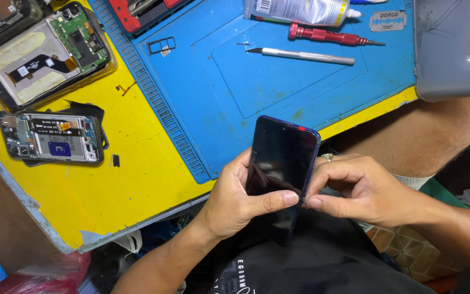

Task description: The person applies adhesive to the edges of a smartphone, then uses a roll of tape to secure the screen to the frame. They press along the edges to ensure adhesion and continue taping the perimeter.

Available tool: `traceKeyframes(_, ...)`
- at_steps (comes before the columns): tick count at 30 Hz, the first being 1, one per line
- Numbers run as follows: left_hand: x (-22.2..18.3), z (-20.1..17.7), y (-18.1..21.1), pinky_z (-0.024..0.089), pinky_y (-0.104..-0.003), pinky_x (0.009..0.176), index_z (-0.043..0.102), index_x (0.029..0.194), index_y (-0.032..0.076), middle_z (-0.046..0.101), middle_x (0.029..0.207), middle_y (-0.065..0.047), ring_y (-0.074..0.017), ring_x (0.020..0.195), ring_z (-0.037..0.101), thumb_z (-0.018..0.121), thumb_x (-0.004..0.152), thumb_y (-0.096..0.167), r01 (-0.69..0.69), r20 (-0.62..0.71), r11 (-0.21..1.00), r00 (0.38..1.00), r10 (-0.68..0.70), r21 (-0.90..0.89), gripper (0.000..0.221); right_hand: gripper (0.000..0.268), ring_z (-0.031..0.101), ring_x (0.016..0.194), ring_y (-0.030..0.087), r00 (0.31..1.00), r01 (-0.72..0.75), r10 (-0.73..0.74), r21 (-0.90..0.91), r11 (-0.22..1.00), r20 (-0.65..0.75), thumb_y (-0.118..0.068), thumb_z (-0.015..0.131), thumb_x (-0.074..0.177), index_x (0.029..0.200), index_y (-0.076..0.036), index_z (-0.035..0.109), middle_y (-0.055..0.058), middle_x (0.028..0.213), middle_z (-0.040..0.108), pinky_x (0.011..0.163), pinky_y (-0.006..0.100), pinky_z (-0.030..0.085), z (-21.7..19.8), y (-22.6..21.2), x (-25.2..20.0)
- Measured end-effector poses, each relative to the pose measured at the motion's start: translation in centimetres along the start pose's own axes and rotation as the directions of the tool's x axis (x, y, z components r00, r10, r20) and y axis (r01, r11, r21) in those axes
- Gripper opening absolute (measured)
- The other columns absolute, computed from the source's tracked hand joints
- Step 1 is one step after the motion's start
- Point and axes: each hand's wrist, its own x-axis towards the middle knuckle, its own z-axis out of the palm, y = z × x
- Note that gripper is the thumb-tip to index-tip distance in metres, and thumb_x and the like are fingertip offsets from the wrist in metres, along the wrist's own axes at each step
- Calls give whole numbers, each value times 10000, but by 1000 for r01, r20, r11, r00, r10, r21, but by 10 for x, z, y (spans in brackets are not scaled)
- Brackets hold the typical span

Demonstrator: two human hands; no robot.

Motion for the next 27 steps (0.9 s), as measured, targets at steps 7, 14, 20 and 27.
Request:
traceKeyframes(7, 0, -1, -16, 546, -341, 992, 559, 1294, 12, 686, 1186, -96, -198, 1085, 659, 853, 780, 190, 52, 40, 970, 998, -44, -238, 618, 125, 745, 815, 136, 999, 49, -51, 102, 994, 16, -219, 762, 888, 933, -105, 791, 26, 918, 802, 768, 276, 589, 1, 20, 7)
traceKeyframes(14, 0, -10, -47, 523, -249, 558, 497, 1229, 4, 614, 845, -76, -156, 675, 626, 829, 861, 240, 112, 100, 924, 992, -81, -366, 549, 114, 639, 677, 115, 990, 68, -59, 66, 996, -129, -212, 787, 850, 827, -101, 768, 3, 751, 715, 661, 252, 517, 16, 13, 19)
traceKeyframes(20, -8, 9, -33, 643, -355, 608, 526, 1185, -35, 675, 821, -197, -245, 662, 732, 761, 903, 91, 82, 85, 782, 996, -37, -618, 388, 262, 600, 575, 154, 906, 269, -256, -9, 963, -337, -193, 935, 670, 662, -39, 724, 40, 647, 648, 605, 287, 528, 26, 33, 33)
traceKeyframes(27, 6, -8, -66, 637, -338, 588, 520, 1198, -63, 668, 801, -204, -243, 640, 723, 721, 911, 46, 82, 137, 788, 991, 3, -610, 367, 399, 628, 625, 169, 883, 303, -328, -126, 945, -335, -208, 1010, 541, 759, -46, 718, 56, 721, 636, 655, 295, 541, 22, 17, 31)
